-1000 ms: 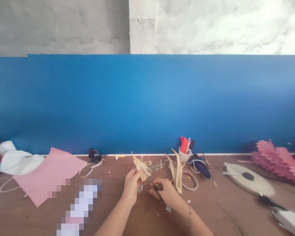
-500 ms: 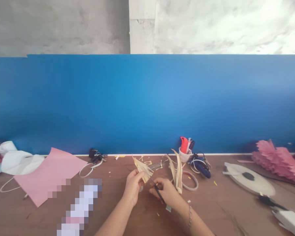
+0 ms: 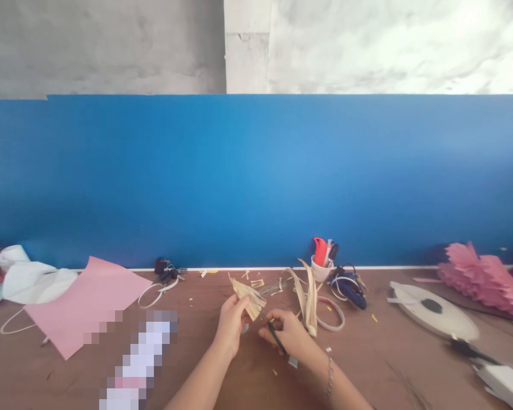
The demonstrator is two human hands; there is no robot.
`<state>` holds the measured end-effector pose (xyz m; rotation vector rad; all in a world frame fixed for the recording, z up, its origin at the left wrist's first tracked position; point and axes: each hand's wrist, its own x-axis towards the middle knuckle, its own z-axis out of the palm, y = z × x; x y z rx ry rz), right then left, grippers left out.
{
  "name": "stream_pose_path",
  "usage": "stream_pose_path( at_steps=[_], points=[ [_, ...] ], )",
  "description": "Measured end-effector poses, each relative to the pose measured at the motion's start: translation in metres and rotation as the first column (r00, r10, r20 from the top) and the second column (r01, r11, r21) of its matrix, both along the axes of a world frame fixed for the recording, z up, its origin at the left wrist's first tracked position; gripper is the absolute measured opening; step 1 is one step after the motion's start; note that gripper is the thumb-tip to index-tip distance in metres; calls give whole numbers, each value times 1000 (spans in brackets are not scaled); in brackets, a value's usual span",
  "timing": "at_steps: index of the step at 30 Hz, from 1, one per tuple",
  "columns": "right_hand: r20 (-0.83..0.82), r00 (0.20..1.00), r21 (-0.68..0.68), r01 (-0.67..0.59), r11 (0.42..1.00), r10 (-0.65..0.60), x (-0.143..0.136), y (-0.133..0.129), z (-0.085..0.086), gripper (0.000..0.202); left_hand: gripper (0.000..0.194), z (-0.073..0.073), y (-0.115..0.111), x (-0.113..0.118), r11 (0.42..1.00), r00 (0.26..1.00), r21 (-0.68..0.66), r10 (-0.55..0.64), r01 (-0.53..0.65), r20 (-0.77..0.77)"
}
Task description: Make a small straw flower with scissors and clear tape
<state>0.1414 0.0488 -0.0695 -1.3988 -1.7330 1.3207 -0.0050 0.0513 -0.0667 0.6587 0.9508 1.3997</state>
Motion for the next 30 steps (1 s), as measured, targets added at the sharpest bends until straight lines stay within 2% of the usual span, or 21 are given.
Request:
stream_pose_path(
  at_steps=[6, 11, 17, 22, 30],
  points=[
    [13, 1000, 56, -1, 998, 0, 1, -1, 0, 20, 26, -2, 0, 0, 1000, 1000, -8, -10, 10, -23],
    [20, 1000, 16, 13, 1000, -14, 1, 1, -3, 20, 25, -1, -1, 0, 1000, 1000, -10, -10, 10, -26],
    [11, 1000, 42, 0, 999, 0, 0, -1, 2, 10, 23, -1, -2, 2, 999, 999, -40, -32, 31, -29],
    [51, 999, 91, -1, 996, -4, 1, -3, 6, 8, 23, -1, -1, 2, 999, 999, -36, -31, 30, -23],
    [68, 998, 88, -1, 996, -5, 1, -3, 6, 7, 25, -6, 1, 2, 999, 999, -37, -32, 31, -16]
  ],
)
